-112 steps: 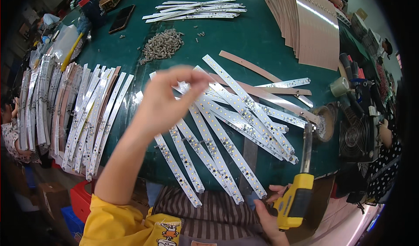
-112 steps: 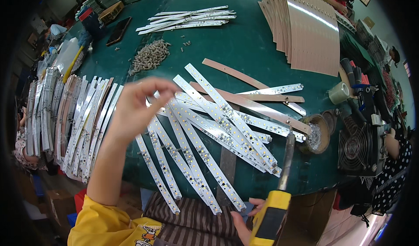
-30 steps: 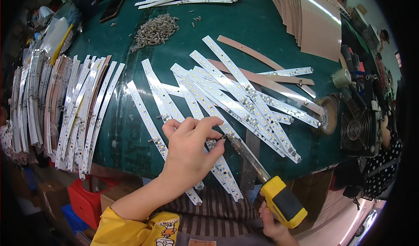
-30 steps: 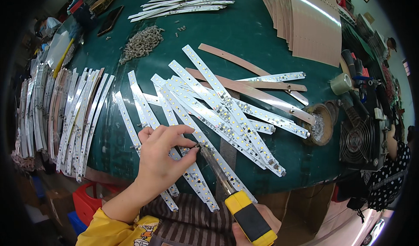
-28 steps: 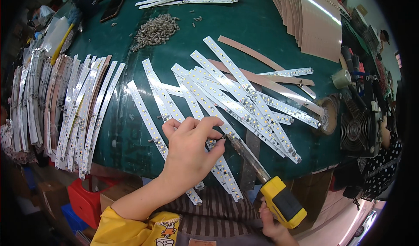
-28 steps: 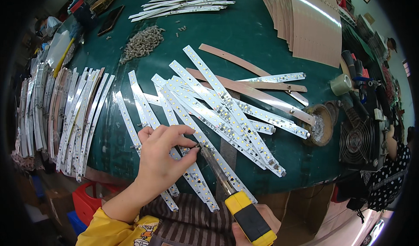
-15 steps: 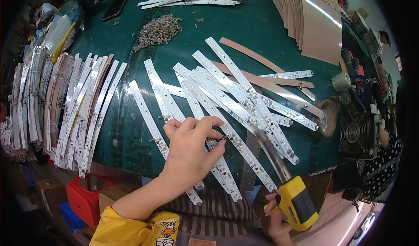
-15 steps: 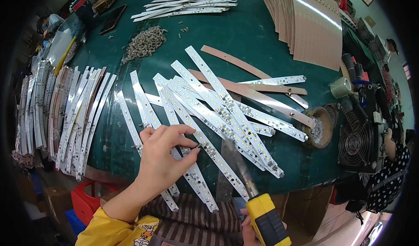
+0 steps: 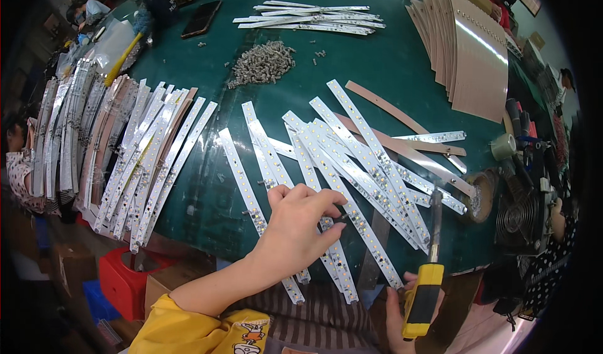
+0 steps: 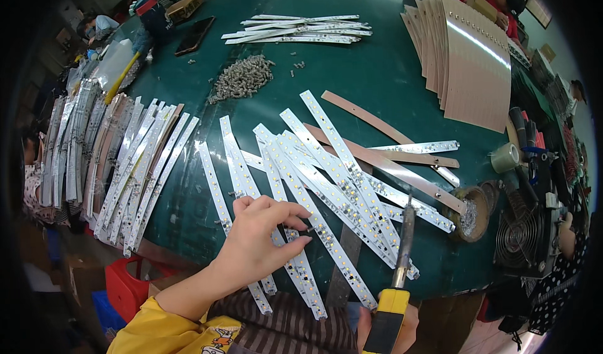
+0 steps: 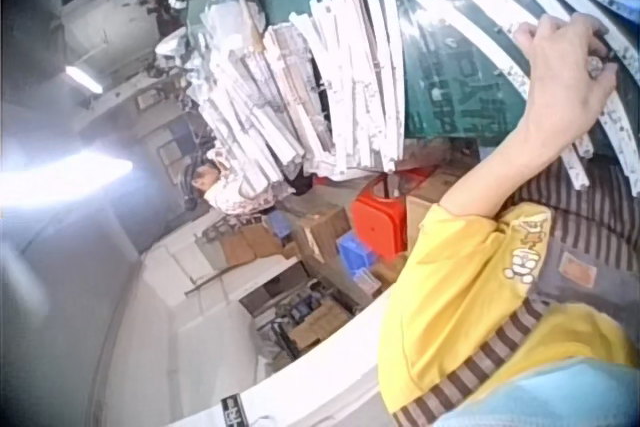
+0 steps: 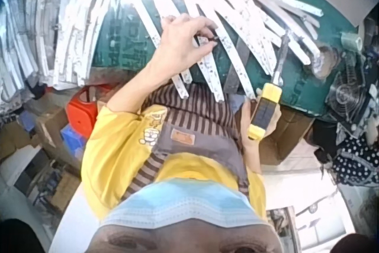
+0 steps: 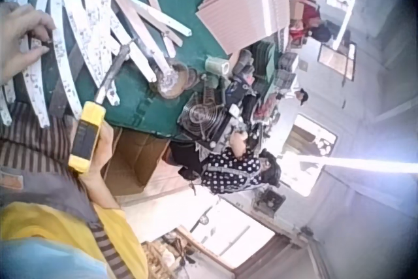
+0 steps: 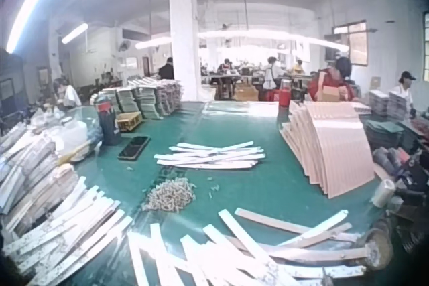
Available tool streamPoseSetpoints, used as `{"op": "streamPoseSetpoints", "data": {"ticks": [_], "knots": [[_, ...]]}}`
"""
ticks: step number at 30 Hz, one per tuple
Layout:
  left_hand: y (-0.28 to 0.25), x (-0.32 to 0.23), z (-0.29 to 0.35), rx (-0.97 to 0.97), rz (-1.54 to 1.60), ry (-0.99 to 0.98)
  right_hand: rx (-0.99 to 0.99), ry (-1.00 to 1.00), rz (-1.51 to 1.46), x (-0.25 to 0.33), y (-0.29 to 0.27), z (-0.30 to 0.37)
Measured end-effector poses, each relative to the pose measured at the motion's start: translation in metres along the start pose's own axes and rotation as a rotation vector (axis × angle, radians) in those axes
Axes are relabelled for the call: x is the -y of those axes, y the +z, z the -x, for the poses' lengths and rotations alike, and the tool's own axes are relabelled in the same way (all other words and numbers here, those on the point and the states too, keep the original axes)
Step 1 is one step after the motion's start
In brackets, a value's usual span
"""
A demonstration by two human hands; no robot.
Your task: The person arranges LED strips on a table, positions small components onto the strips by hand, and solders the components to each strip using a soldering tool.
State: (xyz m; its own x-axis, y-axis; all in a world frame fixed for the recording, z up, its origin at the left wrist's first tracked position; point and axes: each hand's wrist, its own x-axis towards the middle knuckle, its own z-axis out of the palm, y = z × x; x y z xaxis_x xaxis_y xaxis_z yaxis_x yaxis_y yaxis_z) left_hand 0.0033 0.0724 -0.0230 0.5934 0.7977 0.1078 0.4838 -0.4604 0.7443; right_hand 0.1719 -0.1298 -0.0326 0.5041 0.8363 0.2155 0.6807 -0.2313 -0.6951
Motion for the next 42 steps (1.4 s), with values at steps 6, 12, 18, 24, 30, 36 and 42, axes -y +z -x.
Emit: {"op": "streamPoseSetpoints", "data": {"ticks": [6,12,18,24,30,36,42], "knots": [[-0.048,0.003,-0.024,0.186,0.084,0.023,0.125,-0.206,0.140,0.009,-0.013,-0.005],[-0.087,0.022,-0.102,0.139,-0.014,-0.135,0.225,0.247,-0.308,0.013,-0.001,0.015],[-0.084,0.083,-0.194,-0.140,-0.443,0.346,0.247,0.174,-0.438,0.006,0.014,0.029],[-0.075,0.105,-0.232,0.085,-0.551,0.312,0.065,0.028,-0.373,0.021,0.020,0.020],[-0.071,0.114,-0.228,0.012,-0.594,0.431,0.243,0.036,-0.284,0.014,0.014,0.016],[-0.081,0.090,-0.208,-0.134,-0.595,0.400,0.171,0.253,-0.540,0.007,-0.001,0.021],[-0.064,0.024,-0.134,-0.129,0.026,0.142,-0.245,0.123,0.000,-0.007,-0.008,-0.026]]}}
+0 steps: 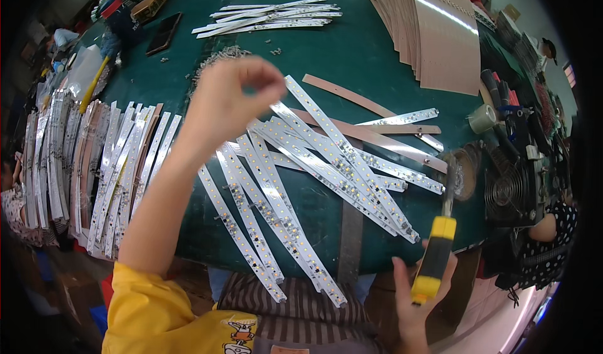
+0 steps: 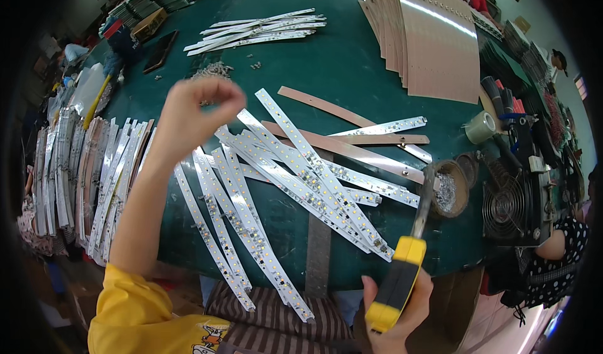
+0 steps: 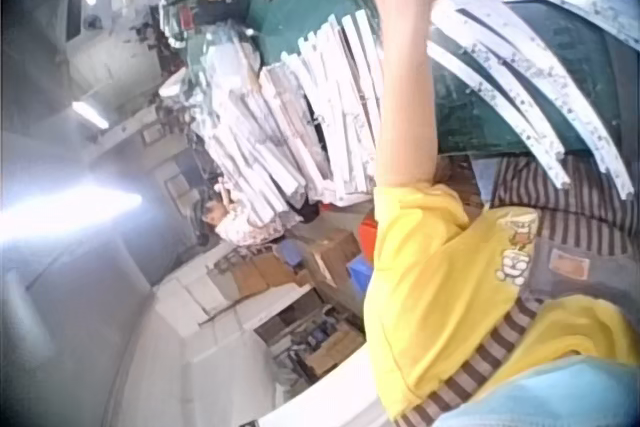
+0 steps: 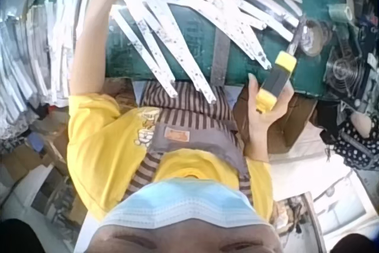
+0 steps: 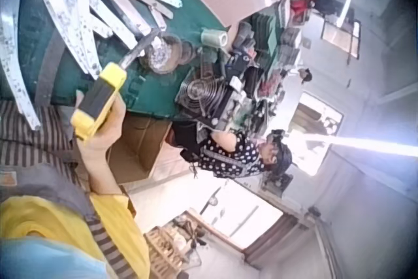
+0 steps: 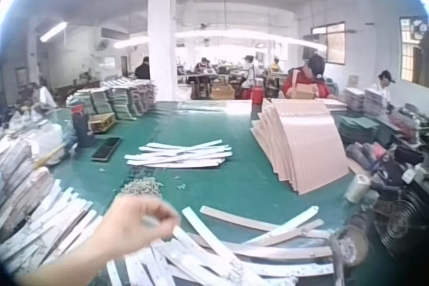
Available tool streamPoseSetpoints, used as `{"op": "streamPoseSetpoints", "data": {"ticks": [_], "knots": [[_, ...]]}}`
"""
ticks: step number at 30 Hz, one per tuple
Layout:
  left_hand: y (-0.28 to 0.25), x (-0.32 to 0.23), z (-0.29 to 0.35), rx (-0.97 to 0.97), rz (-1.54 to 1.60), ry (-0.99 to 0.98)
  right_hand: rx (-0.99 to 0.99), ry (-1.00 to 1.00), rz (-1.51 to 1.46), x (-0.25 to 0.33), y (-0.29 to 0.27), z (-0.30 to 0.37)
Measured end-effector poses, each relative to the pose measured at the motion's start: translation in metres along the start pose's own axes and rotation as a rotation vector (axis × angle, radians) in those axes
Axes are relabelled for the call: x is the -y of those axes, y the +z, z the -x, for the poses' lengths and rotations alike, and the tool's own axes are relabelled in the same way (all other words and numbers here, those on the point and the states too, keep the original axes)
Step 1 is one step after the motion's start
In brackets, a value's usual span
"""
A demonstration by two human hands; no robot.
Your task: The person arranges LED strips on a table, positions small components onto the strips by hand, and solders the components to each strip using a soldering tool.
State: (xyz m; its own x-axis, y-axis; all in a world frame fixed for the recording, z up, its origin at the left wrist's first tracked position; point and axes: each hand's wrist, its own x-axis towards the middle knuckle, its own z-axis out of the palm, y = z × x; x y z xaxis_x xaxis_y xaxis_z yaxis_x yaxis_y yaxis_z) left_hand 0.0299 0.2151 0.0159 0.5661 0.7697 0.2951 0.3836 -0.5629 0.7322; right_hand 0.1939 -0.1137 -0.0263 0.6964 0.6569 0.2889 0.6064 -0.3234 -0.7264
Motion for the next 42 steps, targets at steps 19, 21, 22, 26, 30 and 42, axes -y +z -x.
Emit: {"op": "streamPoseSetpoints", "data": {"ticks": [19,21,22,26,30,42], "knots": [[0.064,-0.035,0.104,-0.104,-0.153,-0.114,0.015,-0.076,0.022,-0.005,-0.003,-0.009],[0.064,-0.035,0.103,-0.109,-0.148,-0.115,0.040,-0.018,0.024,-0.008,-0.009,-0.001],[0.065,-0.034,0.102,-0.105,-0.145,-0.092,0.063,0.038,0.029,-0.007,-0.014,0.003],[0.066,-0.030,0.102,-0.120,-0.162,-0.018,0.121,0.217,-0.051,-0.008,-0.016,0.007],[0.069,-0.031,0.103,-0.134,-0.102,-0.034,0.102,0.175,-0.114,-0.012,-0.015,0.011],[0.070,-0.029,0.105,-0.128,-0.126,-0.017,0.183,0.128,-0.152,-0.007,-0.024,0.014]]}}
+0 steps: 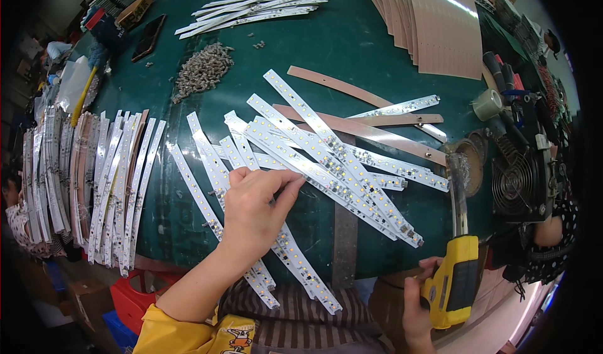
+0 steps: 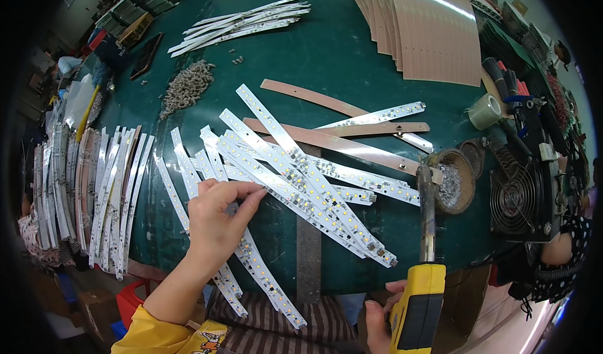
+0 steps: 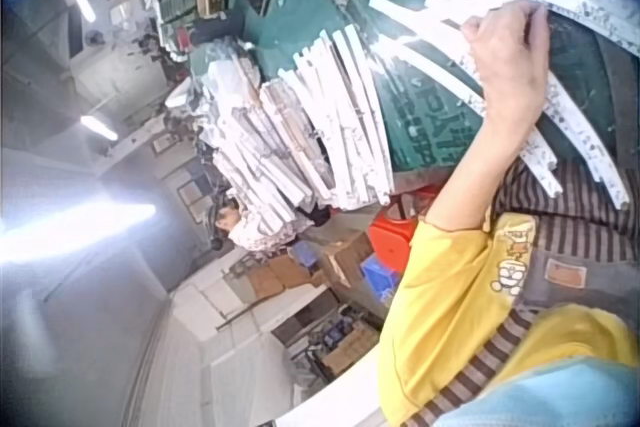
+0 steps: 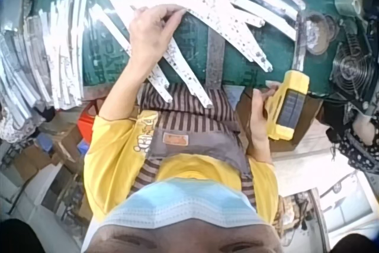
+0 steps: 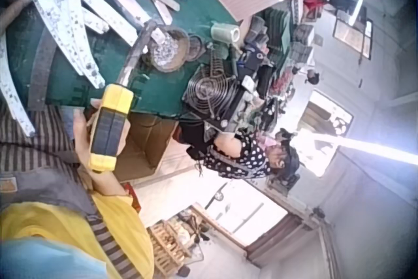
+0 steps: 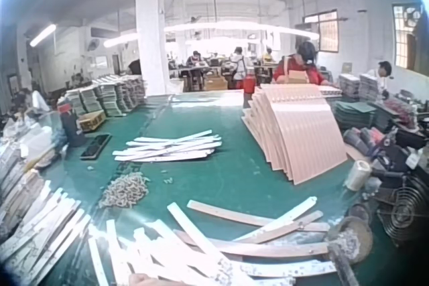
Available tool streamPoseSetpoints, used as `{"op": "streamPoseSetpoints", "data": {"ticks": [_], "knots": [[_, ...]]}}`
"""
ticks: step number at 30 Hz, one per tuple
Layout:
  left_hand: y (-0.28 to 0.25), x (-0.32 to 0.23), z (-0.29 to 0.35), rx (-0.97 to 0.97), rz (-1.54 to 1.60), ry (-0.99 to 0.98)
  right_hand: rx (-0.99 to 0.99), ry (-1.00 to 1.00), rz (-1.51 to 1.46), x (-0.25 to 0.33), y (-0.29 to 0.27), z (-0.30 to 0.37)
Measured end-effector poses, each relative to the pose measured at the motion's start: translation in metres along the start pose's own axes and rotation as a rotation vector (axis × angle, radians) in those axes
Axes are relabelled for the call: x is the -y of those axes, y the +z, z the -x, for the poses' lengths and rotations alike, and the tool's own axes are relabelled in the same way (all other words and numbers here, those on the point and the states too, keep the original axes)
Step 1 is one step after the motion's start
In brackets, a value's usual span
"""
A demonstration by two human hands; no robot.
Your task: The person arranges LED strips on a table, positions small components onto the strips by hand, and solders the components to each strip using a soldering tool.
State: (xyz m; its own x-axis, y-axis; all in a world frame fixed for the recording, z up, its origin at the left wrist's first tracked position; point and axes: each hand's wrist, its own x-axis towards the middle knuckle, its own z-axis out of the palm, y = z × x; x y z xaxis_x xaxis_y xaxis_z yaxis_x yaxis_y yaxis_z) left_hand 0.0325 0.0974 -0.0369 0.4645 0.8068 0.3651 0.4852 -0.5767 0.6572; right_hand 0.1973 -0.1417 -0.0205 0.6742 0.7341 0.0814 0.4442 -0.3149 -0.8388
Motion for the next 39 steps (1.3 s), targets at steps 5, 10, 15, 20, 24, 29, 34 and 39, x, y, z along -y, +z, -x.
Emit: {"op": "streamPoseSetpoints", "data": {"ticks": [5,10,15,20,24,29,34,39], "knots": [[0.000,-0.003,0.001,0.011,-0.080,0.065,0.033,0.005,-0.045,0.002,-0.004,0.003],[0.001,-0.003,0.003,0.015,-0.095,0.106,0.083,0.008,-0.049,0.002,-0.005,0.005],[-0.001,-0.001,0.005,-0.013,-0.136,0.112,0.097,0.000,-0.018,-0.018,-0.007,0.013],[-0.002,-0.001,0.006,-0.019,-0.140,0.063,0.244,0.089,-0.376,-0.002,0.005,0.007],[-0.003,0.001,0.006,-0.023,-0.124,0.060,0.307,0.065,-0.433,-0.010,0.022,0.007],[-0.003,0.003,0.006,-0.028,-0.096,0.062,0.305,0.015,-0.413,-0.011,0.029,0.000],[-0.002,0.004,0.006,-0.043,-0.094,0.045,0.325,-0.058,-0.319,-0.006,0.030,-0.006],[-0.002,0.004,0.006,-0.034,-0.091,0.042,0.306,0.006,-0.390,-0.003,0.033,-0.006]]}}
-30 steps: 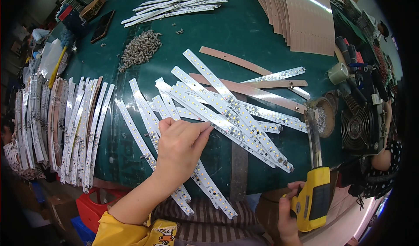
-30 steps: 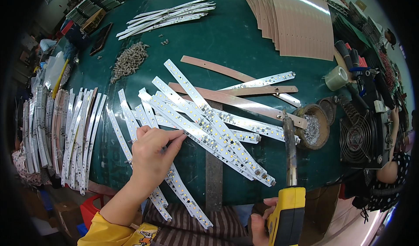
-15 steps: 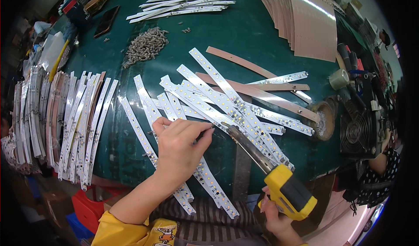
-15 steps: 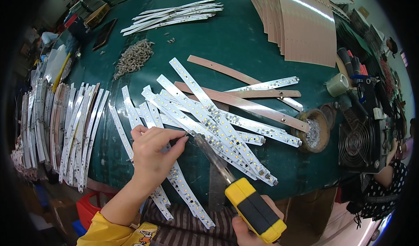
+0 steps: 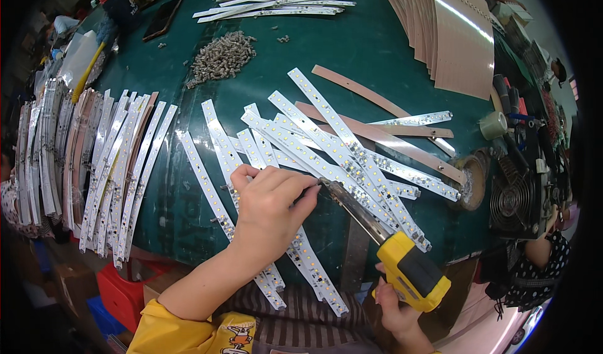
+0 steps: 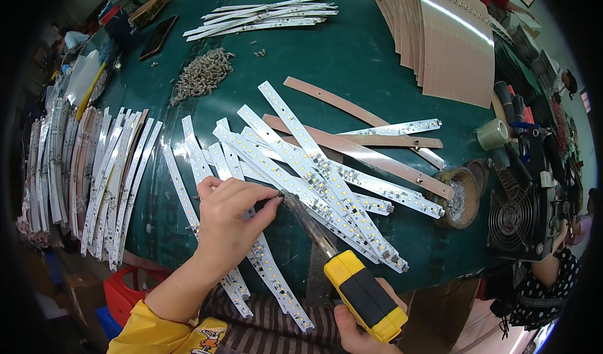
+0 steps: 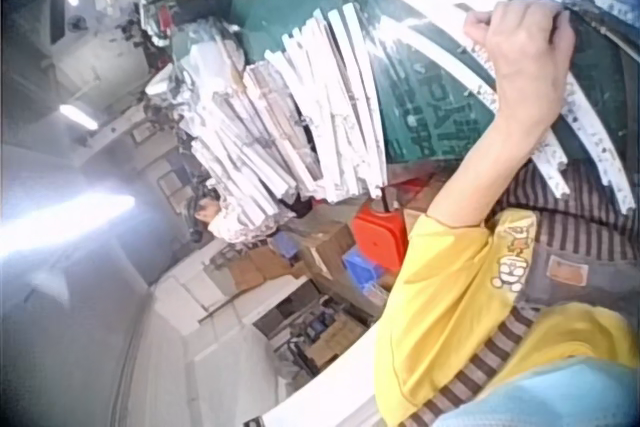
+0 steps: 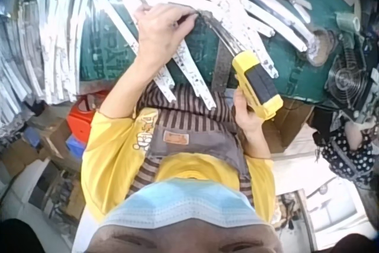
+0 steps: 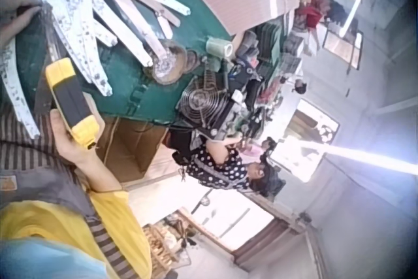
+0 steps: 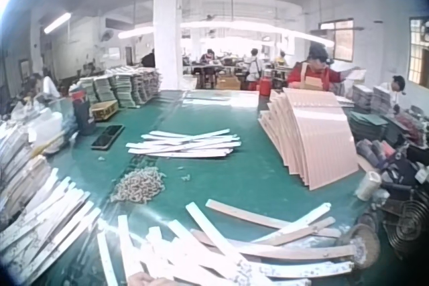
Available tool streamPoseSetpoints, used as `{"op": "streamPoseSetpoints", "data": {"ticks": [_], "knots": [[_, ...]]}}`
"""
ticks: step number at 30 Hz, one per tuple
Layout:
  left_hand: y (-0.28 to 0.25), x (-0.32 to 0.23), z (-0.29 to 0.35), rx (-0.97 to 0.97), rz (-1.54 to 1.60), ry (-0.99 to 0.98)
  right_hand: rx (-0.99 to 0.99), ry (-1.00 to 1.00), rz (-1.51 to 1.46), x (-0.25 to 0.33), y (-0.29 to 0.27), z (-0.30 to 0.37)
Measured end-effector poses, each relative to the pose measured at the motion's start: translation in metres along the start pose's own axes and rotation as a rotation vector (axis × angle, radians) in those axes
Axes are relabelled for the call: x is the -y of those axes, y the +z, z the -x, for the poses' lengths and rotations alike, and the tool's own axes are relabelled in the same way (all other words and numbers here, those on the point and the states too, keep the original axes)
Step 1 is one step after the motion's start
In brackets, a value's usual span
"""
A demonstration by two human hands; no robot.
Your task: The person arranges LED strips on a table, positions small components onto the strips by hand, and solders the components to each strip using a soldering tool.
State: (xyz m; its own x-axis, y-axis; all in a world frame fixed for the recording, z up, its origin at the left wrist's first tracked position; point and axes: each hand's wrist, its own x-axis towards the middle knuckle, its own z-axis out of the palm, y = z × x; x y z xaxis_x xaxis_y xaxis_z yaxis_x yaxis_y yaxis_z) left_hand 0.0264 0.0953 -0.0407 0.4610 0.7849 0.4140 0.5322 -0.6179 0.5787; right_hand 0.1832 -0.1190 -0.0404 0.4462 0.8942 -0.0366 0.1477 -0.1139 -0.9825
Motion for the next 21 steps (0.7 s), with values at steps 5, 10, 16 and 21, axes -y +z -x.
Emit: {"op": "streamPoseSetpoints", "data": {"ticks": [5,10,16,21], "knots": [[0.000,-0.001,0.000,-0.001,0.007,0.001,-0.022,0.024,0.037,-0.008,-0.004,0.008],[-0.001,-0.001,0.000,-0.006,0.001,0.005,-0.113,0.049,-0.153,0.011,-0.002,0.002],[0.000,-0.002,0.000,-0.015,0.001,0.011,-0.274,-0.213,0.677,-0.006,-0.019,0.008],[0.000,-0.002,0.001,-0.009,0.008,0.003,-0.407,-0.220,0.665,0.005,-0.020,-0.020]]}}
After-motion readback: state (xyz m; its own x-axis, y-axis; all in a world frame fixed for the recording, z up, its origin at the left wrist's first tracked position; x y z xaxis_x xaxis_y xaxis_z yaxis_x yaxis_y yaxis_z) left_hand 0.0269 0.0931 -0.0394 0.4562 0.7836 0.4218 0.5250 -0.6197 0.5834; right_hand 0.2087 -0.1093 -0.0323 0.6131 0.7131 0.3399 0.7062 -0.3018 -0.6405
